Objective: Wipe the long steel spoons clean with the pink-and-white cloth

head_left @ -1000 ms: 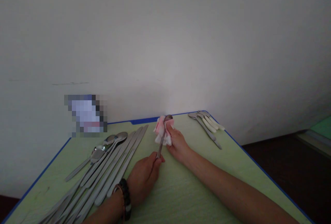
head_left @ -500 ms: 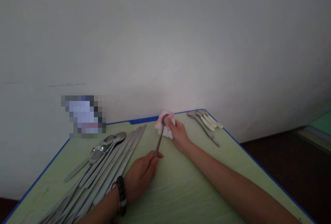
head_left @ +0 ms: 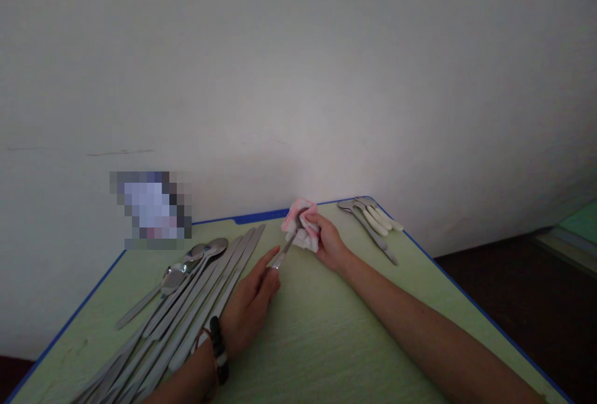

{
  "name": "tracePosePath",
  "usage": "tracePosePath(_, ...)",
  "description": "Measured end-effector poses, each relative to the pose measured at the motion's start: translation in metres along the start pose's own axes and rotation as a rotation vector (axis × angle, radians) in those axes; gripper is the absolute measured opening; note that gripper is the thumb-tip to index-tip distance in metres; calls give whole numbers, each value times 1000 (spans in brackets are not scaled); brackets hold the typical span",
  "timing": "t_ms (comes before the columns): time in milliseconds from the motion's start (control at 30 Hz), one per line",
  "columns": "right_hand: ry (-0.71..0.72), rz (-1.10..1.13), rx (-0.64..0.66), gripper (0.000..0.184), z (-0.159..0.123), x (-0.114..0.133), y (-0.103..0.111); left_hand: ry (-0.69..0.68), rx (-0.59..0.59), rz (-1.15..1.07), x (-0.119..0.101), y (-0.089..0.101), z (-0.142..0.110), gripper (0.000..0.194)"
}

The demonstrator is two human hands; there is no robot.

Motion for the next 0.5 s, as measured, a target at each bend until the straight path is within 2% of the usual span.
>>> tracePosePath(67, 14, -24, 18, 11, -2, -1, 0, -33, -30, 30, -1, 1, 1, 52)
tracePosePath(133, 45, -70, 45, 16, -4, -2, 0, -46, -12, 50, -1, 2, 3, 51)
tracePosePath(267, 94, -114, 106, 25, -4, -2, 3, -6, -15, 62, 0, 4, 3, 54)
tracePosePath(500, -68, -190, 304, 33, -2, 4, 12, 15, -22, 90, -1, 8, 2, 54)
Point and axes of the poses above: each hand's wrist, its own z-axis towards the middle knuckle, its own y-axis out of the back of the hand, x = y × z, the point moved 1 cm from there along z, towards the middle knuckle, and after that the axes turned 14 degrees about -x, right-handed, at the moved point
